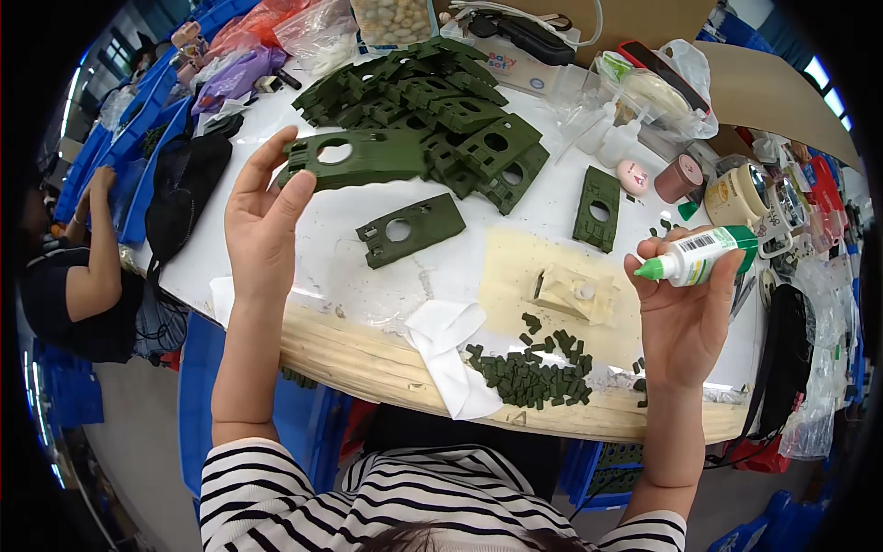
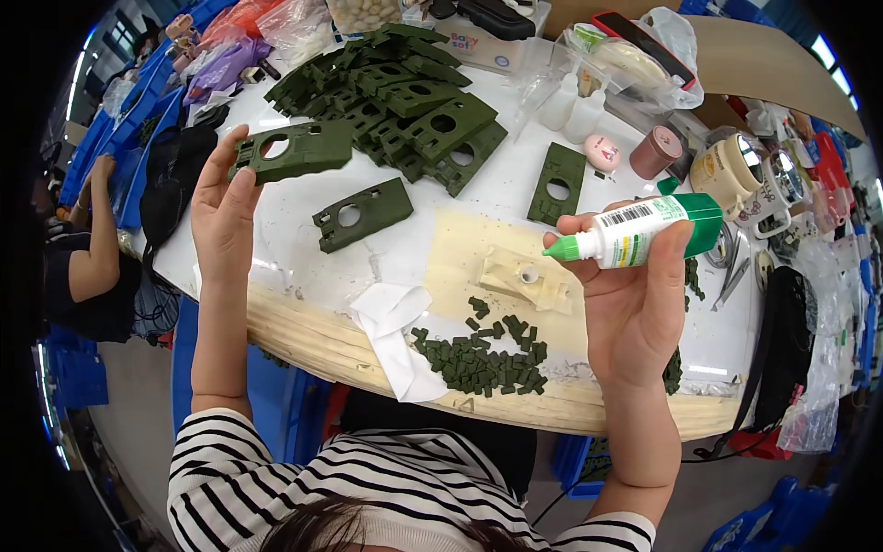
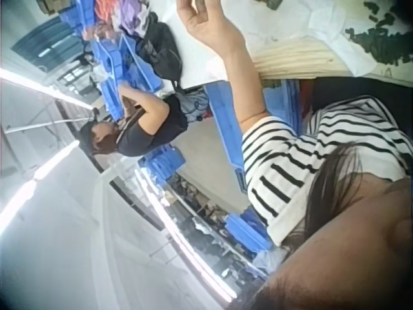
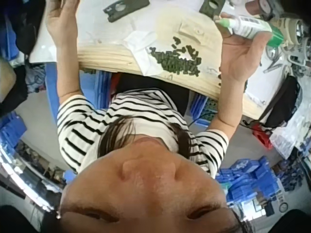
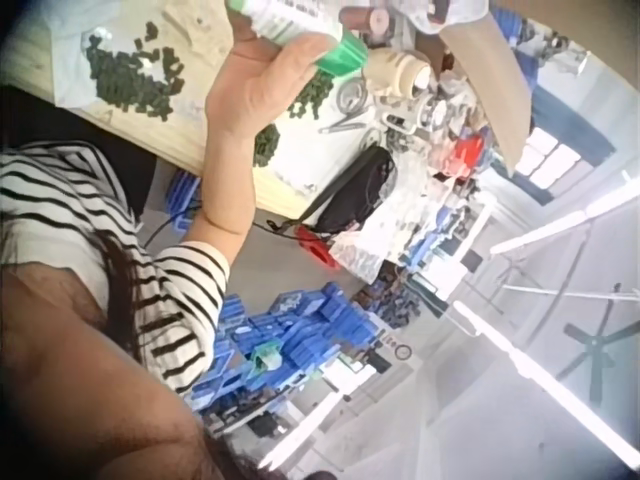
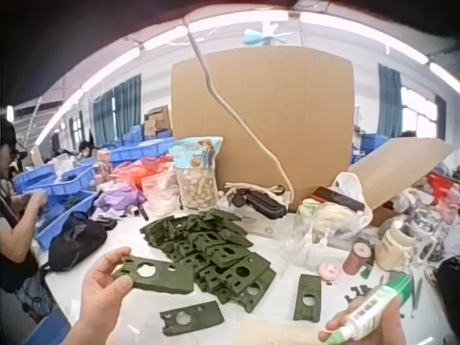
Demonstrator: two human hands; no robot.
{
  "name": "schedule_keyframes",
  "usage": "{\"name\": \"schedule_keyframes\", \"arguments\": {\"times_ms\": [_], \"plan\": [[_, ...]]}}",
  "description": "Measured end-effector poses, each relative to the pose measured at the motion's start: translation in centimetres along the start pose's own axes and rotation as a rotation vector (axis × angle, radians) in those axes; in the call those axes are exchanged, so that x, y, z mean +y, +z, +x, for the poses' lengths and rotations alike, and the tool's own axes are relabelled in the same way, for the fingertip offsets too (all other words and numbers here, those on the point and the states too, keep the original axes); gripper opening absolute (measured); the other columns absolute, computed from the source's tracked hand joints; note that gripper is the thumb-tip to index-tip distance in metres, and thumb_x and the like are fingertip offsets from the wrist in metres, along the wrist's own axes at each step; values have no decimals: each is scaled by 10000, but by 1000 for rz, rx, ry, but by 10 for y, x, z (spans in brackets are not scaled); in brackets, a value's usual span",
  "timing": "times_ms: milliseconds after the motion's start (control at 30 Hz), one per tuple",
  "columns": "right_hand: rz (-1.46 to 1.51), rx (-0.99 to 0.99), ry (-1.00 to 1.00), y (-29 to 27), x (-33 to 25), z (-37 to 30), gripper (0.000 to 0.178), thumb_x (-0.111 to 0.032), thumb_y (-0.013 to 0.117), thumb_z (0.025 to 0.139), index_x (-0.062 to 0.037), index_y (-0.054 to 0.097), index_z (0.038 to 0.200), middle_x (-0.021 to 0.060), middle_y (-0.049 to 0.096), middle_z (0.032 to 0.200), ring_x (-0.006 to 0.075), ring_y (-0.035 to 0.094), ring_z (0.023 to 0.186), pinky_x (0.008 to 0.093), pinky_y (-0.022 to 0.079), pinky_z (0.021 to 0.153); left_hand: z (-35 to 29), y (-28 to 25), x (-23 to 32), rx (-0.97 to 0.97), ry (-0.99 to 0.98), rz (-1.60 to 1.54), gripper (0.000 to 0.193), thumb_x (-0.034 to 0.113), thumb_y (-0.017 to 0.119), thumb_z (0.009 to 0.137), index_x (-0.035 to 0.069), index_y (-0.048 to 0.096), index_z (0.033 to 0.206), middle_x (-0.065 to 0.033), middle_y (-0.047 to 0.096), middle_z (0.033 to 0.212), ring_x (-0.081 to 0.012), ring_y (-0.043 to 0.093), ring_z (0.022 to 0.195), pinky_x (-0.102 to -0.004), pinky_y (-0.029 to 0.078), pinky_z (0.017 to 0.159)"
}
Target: The person is applying glue from a bottle to specific areas on plastic toy tank hulls for assembly.
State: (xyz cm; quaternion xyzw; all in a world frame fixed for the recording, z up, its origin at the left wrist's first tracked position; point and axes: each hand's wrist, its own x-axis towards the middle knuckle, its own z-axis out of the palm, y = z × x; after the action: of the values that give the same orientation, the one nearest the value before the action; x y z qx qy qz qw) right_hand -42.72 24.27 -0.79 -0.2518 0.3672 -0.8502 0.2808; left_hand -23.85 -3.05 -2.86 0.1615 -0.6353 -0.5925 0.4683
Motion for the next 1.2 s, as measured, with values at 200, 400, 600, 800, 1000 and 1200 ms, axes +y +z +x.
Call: {"name": "schedule_keyframes", "arguments": {"times_ms": [200,400,600,800,1000,1200], "plan": [[15,-16,-11,0,4,-1,441,-423,337,963,-19,473,1075,133,611,950,249,616,923,374,522,792,-11,-35,-26,97,-261,454,514,142,724,755,-26,458,1161,-108,519,1072,-167,542,966,-268,442,843],[-23,-37,-23,1,3,-3,393,-388,367,963,-32,446,1111,118,565,985,243,594,935,357,542,757,-16,-34,-32,-228,-66,880,528,197,701,779,37,454,1218,-78,529,996,-181,507,991,-322,403,888],[0,-49,-12,1,4,-3,382,-383,375,961,-40,442,1114,115,564,987,241,594,937,361,547,753,-14,-27,-28,-338,-101,799,372,296,493,915,14,507,1157,-106,573,960,-192,525,941,-316,416,828],[-25,-51,-17,1,5,-3,396,-400,370,958,-40,452,1103,116,582,974,250,603,934,376,544,761,12,4,-17,-395,408,1068,353,349,545,875,21,571,1002,-114,599,882,-252,564,811,-335,436,746],[-79,-2,-35,-2,4,-2,388,-374,390,959,-10,465,1071,177,603,942,267,623,894,375,537,754,36,89,-18,-522,574,1132,389,381,676,767,49,488,844,-84,560,747,-266,563,726,-351,450,634],[-101,9,-60,-6,2,1,383,-378,413,952,-22,454,1088,163,606,936,272,629,886,374,534,748,42,109,-29,-579,426,1304,399,350,686,754,62,417,817,-86,550,725,-277,563,647,-366,451,563]]}}
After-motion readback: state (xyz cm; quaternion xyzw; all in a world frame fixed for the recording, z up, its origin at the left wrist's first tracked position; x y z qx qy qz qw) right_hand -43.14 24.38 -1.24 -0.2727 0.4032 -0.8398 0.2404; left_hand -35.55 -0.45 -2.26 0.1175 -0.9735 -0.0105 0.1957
